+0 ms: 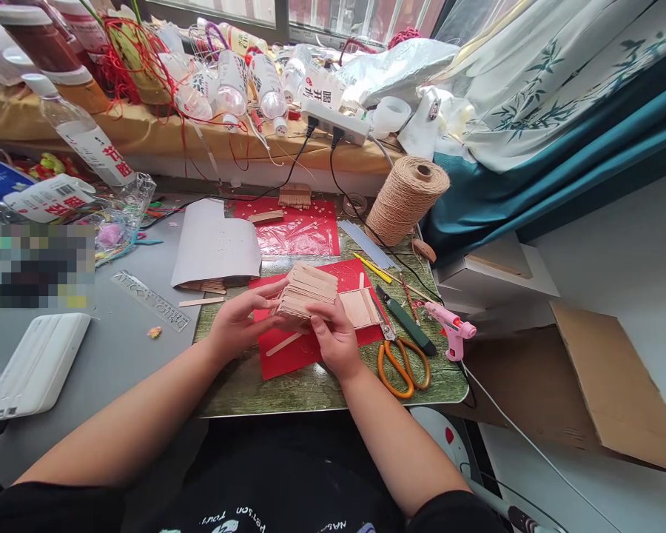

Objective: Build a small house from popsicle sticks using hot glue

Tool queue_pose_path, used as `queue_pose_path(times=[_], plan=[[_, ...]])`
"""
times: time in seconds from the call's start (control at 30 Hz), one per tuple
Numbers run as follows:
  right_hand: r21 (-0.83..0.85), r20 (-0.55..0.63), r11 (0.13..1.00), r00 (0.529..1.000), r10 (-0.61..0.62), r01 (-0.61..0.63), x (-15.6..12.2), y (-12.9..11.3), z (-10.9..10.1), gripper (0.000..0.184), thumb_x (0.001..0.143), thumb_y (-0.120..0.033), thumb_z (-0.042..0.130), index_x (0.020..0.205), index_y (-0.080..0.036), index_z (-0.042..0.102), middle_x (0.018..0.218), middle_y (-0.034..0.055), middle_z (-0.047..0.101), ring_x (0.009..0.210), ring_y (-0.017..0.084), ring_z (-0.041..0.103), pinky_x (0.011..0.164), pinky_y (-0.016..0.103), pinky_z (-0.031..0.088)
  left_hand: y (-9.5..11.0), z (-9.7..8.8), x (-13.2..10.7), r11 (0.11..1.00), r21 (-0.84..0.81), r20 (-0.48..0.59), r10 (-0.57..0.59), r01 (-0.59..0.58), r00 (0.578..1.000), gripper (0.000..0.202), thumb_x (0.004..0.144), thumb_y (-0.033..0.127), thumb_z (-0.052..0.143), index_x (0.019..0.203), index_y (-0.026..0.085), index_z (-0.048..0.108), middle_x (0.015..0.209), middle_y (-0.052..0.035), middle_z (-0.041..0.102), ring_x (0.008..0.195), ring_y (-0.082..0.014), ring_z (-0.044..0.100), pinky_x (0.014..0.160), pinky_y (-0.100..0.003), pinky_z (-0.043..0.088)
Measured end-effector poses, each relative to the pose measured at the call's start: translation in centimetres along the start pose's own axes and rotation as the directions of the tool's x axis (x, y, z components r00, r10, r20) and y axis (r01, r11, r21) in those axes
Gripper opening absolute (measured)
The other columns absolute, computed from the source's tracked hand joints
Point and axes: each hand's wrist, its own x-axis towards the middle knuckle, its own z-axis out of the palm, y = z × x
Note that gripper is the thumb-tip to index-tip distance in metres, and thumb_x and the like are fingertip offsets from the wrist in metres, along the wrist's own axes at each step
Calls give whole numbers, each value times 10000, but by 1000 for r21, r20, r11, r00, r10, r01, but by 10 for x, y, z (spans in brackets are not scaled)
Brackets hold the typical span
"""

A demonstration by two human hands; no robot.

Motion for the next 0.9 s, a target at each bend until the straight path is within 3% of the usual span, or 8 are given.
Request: queue_pose_path(times=[0.17,0.53,0.7,0.9], plan=[[-22,12,1000,1000,7,-7,0,0,-1,206,1054,-430,687,1196,-337,803,1195,56,756,1221,278,699,1176,531,527,-1,-1,0,1000,6,10,3,-3,1000,247,937,161,825,1130,231,688,1530,-190,670,1409,-334,680,1054,-512,661],[-20,15,1000,1000,0,0,1,0,-2,208,1052,-434,685,1198,-333,793,1249,58,746,1198,267,714,1147,506,558,2,0,1,1000,30,0,-1,1,1000,240,938,167,828,1141,220,712,1507,-196,683,1392,-322,693,1126,-538,625],[-10,-11,1000,1000,2,-2,1,-1,-2,263,1058,-437,682,1292,-362,774,1257,48,768,1205,258,724,1114,483,584,1,3,-1,994,108,-45,38,-33,998,316,932,143,830,1221,234,741,1459,-163,725,1358,-302,716,1072,-454,665],[-49,-5,999,1000,18,-18,1,-1,-3,273,1057,-477,669,1259,-345,797,1270,64,764,1241,286,714,1171,536,547,3,3,0,973,205,-66,123,-107,990,337,942,177,829,1260,272,769,1401,-101,766,1270,-266,771,1034,-408,693]])
